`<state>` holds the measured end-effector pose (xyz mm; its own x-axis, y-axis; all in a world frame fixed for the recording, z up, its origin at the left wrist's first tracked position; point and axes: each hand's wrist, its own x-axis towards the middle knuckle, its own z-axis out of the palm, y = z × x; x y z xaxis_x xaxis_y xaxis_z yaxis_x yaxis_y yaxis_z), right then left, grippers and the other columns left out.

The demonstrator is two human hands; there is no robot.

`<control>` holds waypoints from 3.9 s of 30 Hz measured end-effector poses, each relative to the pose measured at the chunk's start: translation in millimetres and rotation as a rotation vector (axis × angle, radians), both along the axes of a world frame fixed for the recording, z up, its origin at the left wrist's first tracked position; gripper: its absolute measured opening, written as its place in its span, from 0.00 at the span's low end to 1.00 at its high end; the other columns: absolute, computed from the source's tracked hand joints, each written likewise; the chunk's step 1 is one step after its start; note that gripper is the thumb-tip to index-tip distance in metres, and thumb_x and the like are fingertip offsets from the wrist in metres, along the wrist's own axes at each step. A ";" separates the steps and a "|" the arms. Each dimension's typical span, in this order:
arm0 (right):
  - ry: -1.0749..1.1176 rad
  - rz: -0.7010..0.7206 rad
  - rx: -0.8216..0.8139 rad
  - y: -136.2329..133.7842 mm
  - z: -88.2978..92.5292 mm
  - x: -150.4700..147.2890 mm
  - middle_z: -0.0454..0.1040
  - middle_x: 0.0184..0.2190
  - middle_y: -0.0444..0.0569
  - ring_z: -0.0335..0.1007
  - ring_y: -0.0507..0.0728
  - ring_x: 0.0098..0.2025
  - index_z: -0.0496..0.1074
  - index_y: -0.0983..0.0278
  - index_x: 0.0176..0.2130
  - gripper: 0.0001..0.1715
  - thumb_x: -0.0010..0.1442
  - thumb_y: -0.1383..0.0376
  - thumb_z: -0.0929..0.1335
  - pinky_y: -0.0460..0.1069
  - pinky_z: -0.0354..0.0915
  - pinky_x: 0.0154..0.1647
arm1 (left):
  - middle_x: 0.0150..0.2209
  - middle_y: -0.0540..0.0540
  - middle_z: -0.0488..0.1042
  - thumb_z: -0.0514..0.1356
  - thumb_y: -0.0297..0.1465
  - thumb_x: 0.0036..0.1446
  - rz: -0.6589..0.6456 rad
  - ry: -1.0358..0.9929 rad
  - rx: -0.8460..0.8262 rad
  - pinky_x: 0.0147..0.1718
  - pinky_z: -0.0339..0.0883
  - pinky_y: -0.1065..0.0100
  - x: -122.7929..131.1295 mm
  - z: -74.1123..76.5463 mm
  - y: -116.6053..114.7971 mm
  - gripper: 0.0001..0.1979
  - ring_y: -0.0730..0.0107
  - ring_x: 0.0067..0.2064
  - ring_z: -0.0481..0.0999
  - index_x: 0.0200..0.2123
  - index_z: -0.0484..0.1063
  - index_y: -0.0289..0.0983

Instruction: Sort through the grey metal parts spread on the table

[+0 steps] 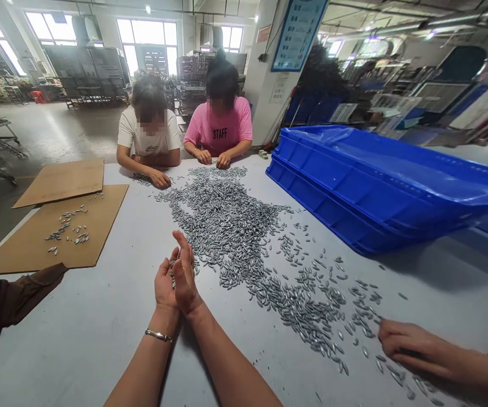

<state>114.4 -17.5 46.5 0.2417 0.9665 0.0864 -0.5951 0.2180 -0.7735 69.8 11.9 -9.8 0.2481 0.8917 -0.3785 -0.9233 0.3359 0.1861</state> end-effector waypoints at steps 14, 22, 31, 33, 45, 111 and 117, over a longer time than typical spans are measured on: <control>0.309 -0.145 -0.242 30.0 -29.1 14.1 0.77 0.48 0.48 0.70 0.54 0.56 0.74 0.61 0.44 0.22 0.63 0.48 0.63 0.52 0.59 0.64 | 0.55 0.38 0.74 0.50 0.30 0.63 0.097 -0.140 0.052 0.55 0.68 0.51 -12.0 11.4 6.1 0.19 0.56 0.59 0.70 0.54 0.72 0.38; 0.518 0.102 -0.258 29.9 -35.8 -2.2 0.80 0.44 0.49 0.74 0.57 0.52 0.76 0.62 0.42 0.18 0.61 0.53 0.66 0.57 0.66 0.60 | 0.60 0.40 0.70 0.51 0.32 0.62 0.058 -0.171 0.180 0.60 0.62 0.54 -22.9 18.5 9.0 0.20 0.59 0.64 0.64 0.57 0.70 0.39; 0.600 0.163 -0.300 28.7 -37.2 -5.4 0.80 0.43 0.48 0.74 0.58 0.51 0.75 0.62 0.43 0.17 0.61 0.54 0.66 0.59 0.66 0.60 | 0.62 0.42 0.67 0.51 0.34 0.62 0.033 -0.119 0.229 0.61 0.58 0.50 -24.7 21.8 8.1 0.22 0.57 0.65 0.62 0.59 0.68 0.41; 0.592 0.164 -0.302 29.2 -39.0 -4.9 0.80 0.42 0.49 0.74 0.58 0.51 0.75 0.62 0.43 0.17 0.61 0.53 0.66 0.60 0.66 0.59 | 0.62 0.42 0.67 0.51 0.34 0.63 0.029 -0.105 0.230 0.62 0.58 0.50 -25.3 23.1 8.1 0.22 0.57 0.65 0.62 0.58 0.68 0.41; 0.654 0.194 -0.297 32.8 -47.4 -0.6 0.80 0.36 0.45 0.77 0.54 0.42 0.74 0.63 0.40 0.16 0.64 0.55 0.63 0.56 0.68 0.57 | 0.60 0.37 0.69 0.51 0.35 0.63 0.052 -0.028 0.243 0.60 0.61 0.56 -28.1 28.9 9.7 0.21 0.58 0.64 0.63 0.55 0.71 0.36; 0.745 0.225 -0.357 35.5 -43.0 -2.8 0.81 0.37 0.50 0.77 0.55 0.42 0.75 0.67 0.44 0.19 0.67 0.61 0.60 0.55 0.67 0.56 | 0.50 0.37 0.77 0.51 0.52 0.60 0.265 0.382 0.327 0.57 0.62 0.58 -17.1 33.2 10.9 0.29 0.58 0.55 0.73 0.43 0.79 0.34; 0.731 0.220 -0.382 32.6 -41.6 -5.8 0.81 0.40 0.50 0.77 0.56 0.46 0.76 0.66 0.44 0.17 0.66 0.61 0.61 0.55 0.68 0.56 | 0.52 0.36 0.76 0.50 0.51 0.61 0.289 0.606 0.400 0.56 0.61 0.58 -12.8 32.9 6.9 0.29 0.58 0.54 0.73 0.45 0.78 0.35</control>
<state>108.6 15.1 4.8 -0.0869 0.9290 -0.3596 -0.9717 -0.1587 -0.1752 57.1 18.8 23.1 -0.1617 0.9868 -0.0097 -0.6627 -0.1013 0.7420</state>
